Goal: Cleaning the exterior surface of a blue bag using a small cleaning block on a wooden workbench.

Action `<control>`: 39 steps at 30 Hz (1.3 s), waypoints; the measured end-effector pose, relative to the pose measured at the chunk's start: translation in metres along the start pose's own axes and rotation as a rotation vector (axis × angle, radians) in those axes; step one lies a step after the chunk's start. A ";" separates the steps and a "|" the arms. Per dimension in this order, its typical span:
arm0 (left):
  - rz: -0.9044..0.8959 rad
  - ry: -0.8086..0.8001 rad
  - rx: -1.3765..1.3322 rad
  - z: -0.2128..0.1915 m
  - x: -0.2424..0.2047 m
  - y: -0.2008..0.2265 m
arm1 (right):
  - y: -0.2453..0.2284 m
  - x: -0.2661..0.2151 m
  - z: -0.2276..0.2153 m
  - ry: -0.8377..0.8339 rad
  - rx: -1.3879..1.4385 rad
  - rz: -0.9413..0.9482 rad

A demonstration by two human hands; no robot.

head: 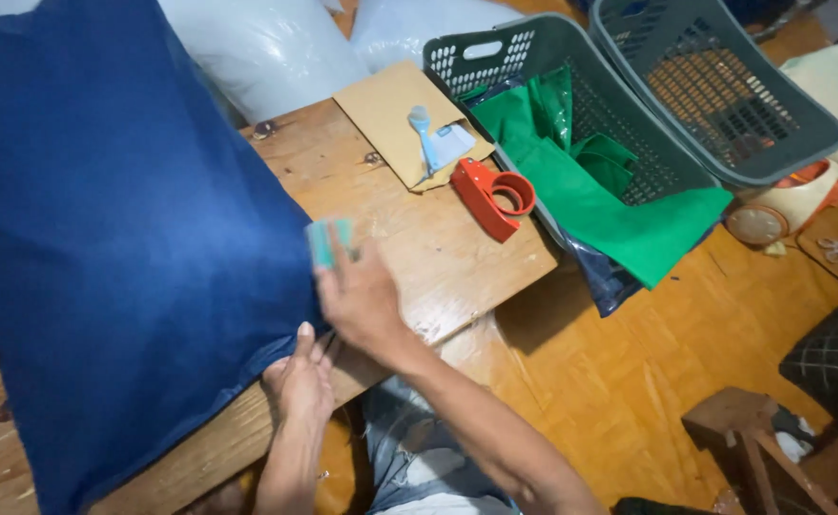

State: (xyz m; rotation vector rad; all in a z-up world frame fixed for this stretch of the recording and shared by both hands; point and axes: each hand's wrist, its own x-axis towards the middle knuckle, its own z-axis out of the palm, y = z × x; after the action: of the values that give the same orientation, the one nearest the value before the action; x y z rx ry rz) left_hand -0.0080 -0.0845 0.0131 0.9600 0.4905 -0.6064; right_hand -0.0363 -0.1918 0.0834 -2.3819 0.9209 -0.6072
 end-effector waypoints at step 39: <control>1.308 -0.360 1.908 0.044 0.030 0.188 | 0.039 0.013 0.007 -0.389 -0.293 -0.004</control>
State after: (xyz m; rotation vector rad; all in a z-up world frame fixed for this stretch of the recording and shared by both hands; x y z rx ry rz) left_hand 0.1452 -0.0485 0.1293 2.4733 -1.3459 0.2065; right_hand -0.0419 -0.2238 0.0575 -2.6265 0.8749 0.0014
